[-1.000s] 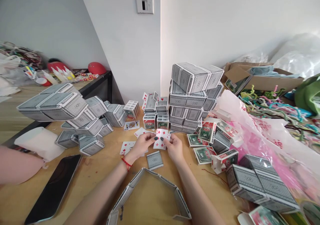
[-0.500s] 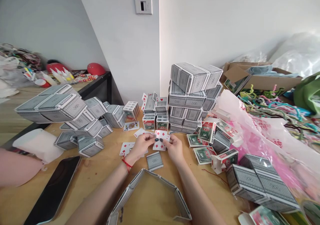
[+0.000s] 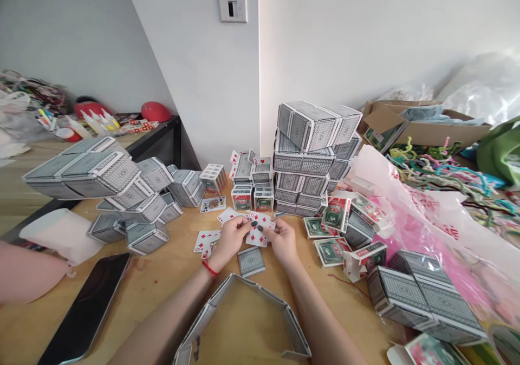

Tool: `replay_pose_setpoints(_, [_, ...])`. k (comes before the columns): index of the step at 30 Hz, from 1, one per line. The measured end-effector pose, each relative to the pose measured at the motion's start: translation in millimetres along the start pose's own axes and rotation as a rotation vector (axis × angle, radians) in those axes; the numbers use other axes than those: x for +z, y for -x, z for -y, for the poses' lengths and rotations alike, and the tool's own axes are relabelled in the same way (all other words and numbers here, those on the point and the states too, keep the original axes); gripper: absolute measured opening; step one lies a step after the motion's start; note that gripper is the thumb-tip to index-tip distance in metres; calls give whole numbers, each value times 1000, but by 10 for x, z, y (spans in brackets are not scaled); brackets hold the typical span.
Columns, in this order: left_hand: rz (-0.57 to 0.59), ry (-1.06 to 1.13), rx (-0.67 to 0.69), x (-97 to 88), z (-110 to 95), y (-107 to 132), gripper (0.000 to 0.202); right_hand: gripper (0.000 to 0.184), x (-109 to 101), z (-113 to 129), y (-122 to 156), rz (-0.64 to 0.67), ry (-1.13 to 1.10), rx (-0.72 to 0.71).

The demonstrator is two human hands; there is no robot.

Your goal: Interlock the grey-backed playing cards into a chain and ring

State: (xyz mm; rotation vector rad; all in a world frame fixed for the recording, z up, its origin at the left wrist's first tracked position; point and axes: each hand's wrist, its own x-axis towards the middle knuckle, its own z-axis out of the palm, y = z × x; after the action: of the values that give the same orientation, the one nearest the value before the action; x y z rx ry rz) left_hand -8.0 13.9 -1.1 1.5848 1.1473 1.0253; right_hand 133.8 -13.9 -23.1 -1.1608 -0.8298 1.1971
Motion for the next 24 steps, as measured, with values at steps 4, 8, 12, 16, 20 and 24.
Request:
replay_pose_setpoints(4, [-61,-109,62,55,-28,71,22,30,3,1,5,13,-4,11])
replay_pose_setpoints(8, [-93,-203,108,92,-29,101,22,30,32,16,28,38,5,14])
replay_pose_setpoints(12, [-117,-275,124,96,8,78,24,33,56,38,49,52,31,15])
replay_pose_setpoints(16, [-124,-315,126,93,61,56,30,32,54,46,48,64,42,15])
replay_pose_setpoints(20, [-136,-341,123,93,82,55,39,33,45,34,36,73,67,11])
replay_pose_setpoints(24, [-146,-300,117,84,49,60,43,33,50,21,30,71,82,7])
